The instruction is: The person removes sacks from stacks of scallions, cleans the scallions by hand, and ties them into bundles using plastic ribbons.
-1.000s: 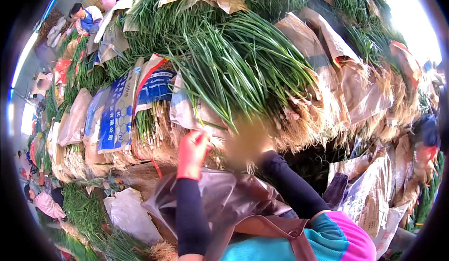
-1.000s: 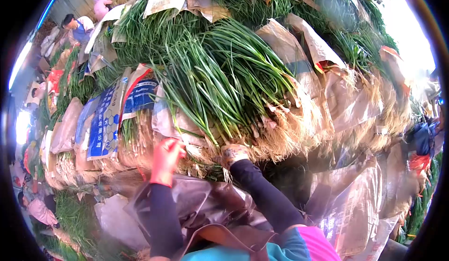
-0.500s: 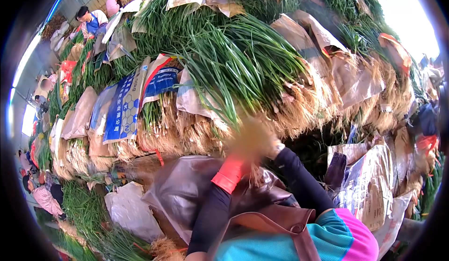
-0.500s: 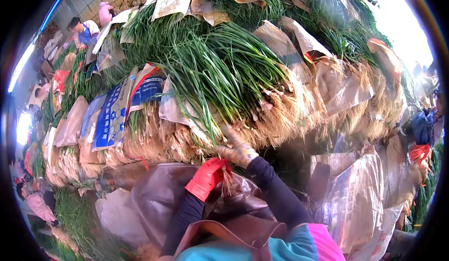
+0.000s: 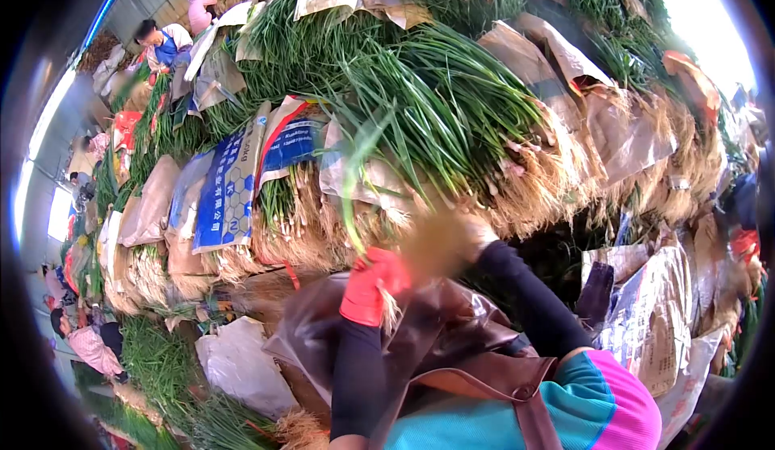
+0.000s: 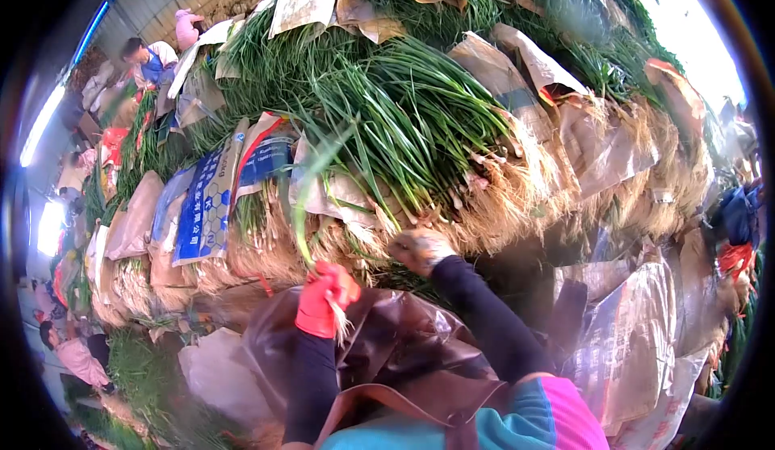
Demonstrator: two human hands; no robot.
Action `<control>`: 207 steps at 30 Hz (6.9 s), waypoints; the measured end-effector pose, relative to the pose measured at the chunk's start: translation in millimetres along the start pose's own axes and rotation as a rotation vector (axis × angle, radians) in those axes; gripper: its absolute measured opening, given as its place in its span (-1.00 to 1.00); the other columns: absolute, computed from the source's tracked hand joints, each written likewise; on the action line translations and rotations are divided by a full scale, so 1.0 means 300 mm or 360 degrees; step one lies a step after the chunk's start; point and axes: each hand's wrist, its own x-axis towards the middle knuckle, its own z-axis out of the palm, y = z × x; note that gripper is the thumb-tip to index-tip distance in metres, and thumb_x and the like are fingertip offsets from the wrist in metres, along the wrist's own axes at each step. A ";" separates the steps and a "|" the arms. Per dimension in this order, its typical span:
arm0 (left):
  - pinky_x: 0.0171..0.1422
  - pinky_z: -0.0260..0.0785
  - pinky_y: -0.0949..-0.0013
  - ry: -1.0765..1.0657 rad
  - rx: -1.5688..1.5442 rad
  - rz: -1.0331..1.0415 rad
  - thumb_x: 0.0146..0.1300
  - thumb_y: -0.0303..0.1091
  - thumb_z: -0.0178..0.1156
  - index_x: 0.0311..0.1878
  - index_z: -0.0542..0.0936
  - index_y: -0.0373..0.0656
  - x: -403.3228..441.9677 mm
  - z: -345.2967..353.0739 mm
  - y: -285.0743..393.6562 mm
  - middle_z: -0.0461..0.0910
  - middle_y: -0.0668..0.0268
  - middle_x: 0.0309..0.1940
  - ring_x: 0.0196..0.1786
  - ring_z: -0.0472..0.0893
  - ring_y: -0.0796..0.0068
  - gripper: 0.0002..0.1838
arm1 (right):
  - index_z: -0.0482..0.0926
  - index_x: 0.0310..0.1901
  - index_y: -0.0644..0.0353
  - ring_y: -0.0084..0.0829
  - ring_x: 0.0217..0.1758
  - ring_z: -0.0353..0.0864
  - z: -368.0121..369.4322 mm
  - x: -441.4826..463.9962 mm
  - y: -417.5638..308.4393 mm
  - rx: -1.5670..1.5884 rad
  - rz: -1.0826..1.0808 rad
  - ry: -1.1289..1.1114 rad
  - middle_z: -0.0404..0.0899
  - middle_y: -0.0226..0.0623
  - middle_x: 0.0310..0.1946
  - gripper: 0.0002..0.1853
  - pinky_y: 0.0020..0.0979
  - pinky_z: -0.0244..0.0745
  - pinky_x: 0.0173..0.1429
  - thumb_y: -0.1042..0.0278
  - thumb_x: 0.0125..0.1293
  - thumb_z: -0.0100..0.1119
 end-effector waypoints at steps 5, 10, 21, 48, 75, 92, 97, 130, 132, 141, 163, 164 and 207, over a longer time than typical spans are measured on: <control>-0.38 0.38 0.38 0.0817 0.0439 -0.0414 0.27 -0.31 0.07 0.10 0.49 -0.10 0.123 -0.160 0.089 0.62 0.24 -0.24 -0.58 0.43 0.57 -0.67 | 0.55 -0.16 0.14 -0.09 -0.28 0.64 0.202 0.278 -0.086 -0.0343 0.0517 -0.0221 0.62 -0.10 -0.40 -0.61 -0.14 0.50 -0.22 0.00 0.14 0.09; -0.14 0.49 0.22 0.1091 -0.0242 -0.0614 0.31 -0.29 0.05 0.14 0.42 -0.27 0.146 -0.362 -0.050 0.61 0.24 -0.28 -0.27 0.61 0.37 -0.61 | 0.59 -0.42 0.13 -0.11 -0.33 0.63 0.115 0.173 -0.201 -0.0160 0.0299 -0.0321 0.60 -0.11 -0.47 -0.77 -0.17 0.53 -0.26 0.14 0.06 0.13; -0.34 0.27 0.40 0.0689 -0.0345 -0.0619 0.39 -0.10 -0.06 -0.21 0.43 -0.06 -0.062 -0.096 -0.115 0.22 0.50 -0.61 -0.60 0.22 0.62 -0.76 | 0.47 0.06 0.15 -0.13 0.07 0.47 0.248 0.122 -0.098 0.0522 0.0077 -0.0379 0.50 -0.06 -0.02 -0.58 -0.33 0.35 0.16 0.06 0.28 0.06; -0.51 0.41 0.41 0.1034 0.0819 -0.0723 0.23 -0.28 0.13 -0.10 0.57 -0.24 0.057 -0.280 -0.206 0.63 0.18 -0.39 -0.62 0.48 0.53 -0.74 | 0.56 -0.26 0.20 -0.09 -0.35 0.61 0.219 0.181 0.004 -0.0031 0.0255 0.0190 0.59 -0.08 -0.46 -0.50 -0.16 0.49 -0.23 -0.17 0.18 0.06; -0.29 0.40 0.51 0.1072 0.0528 -0.0754 0.18 -0.33 0.22 -0.12 0.58 -0.21 0.151 -0.113 -0.154 0.61 0.34 -0.33 -0.36 0.53 0.58 -0.76 | 0.52 -0.23 0.14 -0.25 -0.43 0.66 0.125 0.038 -0.016 -0.0284 0.0596 -0.0239 0.64 -0.19 -0.42 -0.79 -0.21 0.54 -0.37 0.30 0.32 -0.14; -0.14 0.52 0.13 0.0697 0.0073 -0.0731 0.29 -0.29 0.08 -0.09 0.53 -0.21 0.003 -0.096 -0.185 0.57 0.19 -0.22 -0.16 0.59 0.22 -0.77 | 0.59 -0.16 0.30 -0.18 -0.30 0.61 0.207 0.081 0.025 0.0844 0.0448 0.0047 0.61 -0.05 -0.37 -0.57 -0.27 0.47 -0.14 0.04 0.17 0.17; 0.08 0.46 0.06 0.1035 0.0050 -0.0567 0.31 -0.30 0.07 -0.11 0.51 -0.20 -0.026 -0.110 -0.163 0.56 0.18 -0.18 -0.13 0.58 0.25 -0.80 | 0.58 -0.13 0.27 -0.13 -0.21 0.60 0.263 -0.037 0.038 0.1165 0.0930 0.0390 0.62 -0.05 -0.31 -0.66 -0.29 0.47 -0.10 0.16 0.22 0.14; -0.24 0.25 0.45 0.0329 -0.0634 -0.0437 0.30 -0.32 0.08 -0.13 0.43 -0.09 0.016 0.027 -0.177 0.36 0.34 -0.22 -0.34 0.32 0.55 -0.86 | 0.60 -0.12 0.16 -0.56 -0.32 0.49 0.071 0.006 -0.147 0.1725 0.0571 0.0314 0.58 -0.38 -0.40 -0.61 -0.48 0.39 -0.24 -0.02 0.25 0.14; -0.25 0.24 0.47 0.0400 -0.0553 -0.0421 0.31 -0.34 0.06 -0.14 0.43 -0.09 0.020 0.060 -0.149 0.36 0.34 -0.19 -0.35 0.31 0.56 -0.88 | 0.58 -0.14 0.27 -0.40 -0.26 0.56 0.323 -0.004 -0.013 0.1317 0.0857 0.0264 0.63 -0.20 -0.31 -0.63 -0.33 0.43 -0.18 0.08 0.26 0.15; -0.17 0.47 0.42 0.0532 -0.0577 -0.0389 0.33 -0.28 -0.01 0.33 0.27 0.06 0.037 -0.047 -0.108 0.50 0.25 0.07 -0.17 0.55 0.52 -0.52 | 0.55 -0.33 0.11 -0.24 -0.37 0.65 -0.060 -0.013 0.113 -0.0634 0.0993 0.0111 0.61 -0.19 -0.44 -0.70 -0.26 0.53 -0.37 0.03 0.20 0.07; 0.11 0.41 0.06 0.0918 -0.0083 -0.0683 0.26 -0.21 0.10 0.01 0.49 -0.16 -0.050 -0.123 -0.213 0.49 0.21 0.05 0.03 0.52 0.27 -0.68 | 0.62 -0.19 0.27 -0.36 -0.33 0.60 0.041 -0.066 -0.072 0.1262 0.1121 -0.0077 0.63 -0.15 -0.41 -0.54 -0.38 0.45 -0.13 -0.05 0.25 0.10; 0.16 0.36 0.06 0.0877 -0.0040 -0.0560 0.25 -0.22 0.12 -0.05 0.50 -0.14 -0.044 -0.069 -0.197 0.50 0.25 -0.02 0.04 0.50 0.31 -0.73 | 0.62 -0.18 0.29 -0.38 -0.29 0.60 0.067 -0.039 -0.049 0.1208 0.1214 0.0113 0.63 -0.12 -0.37 -0.51 -0.38 0.45 -0.11 -0.07 0.25 0.09; -0.18 0.33 0.44 0.0485 -0.0647 0.0027 0.35 -0.22 -0.02 0.27 0.28 -0.01 -0.003 0.015 -0.113 0.42 0.36 -0.23 -0.27 0.37 0.64 -0.57 | 0.58 -0.29 0.15 -0.20 -0.25 0.63 0.086 0.041 0.019 -0.0340 0.0845 -0.0573 0.60 -0.12 -0.23 -0.77 -0.29 0.54 -0.21 0.18 0.24 0.04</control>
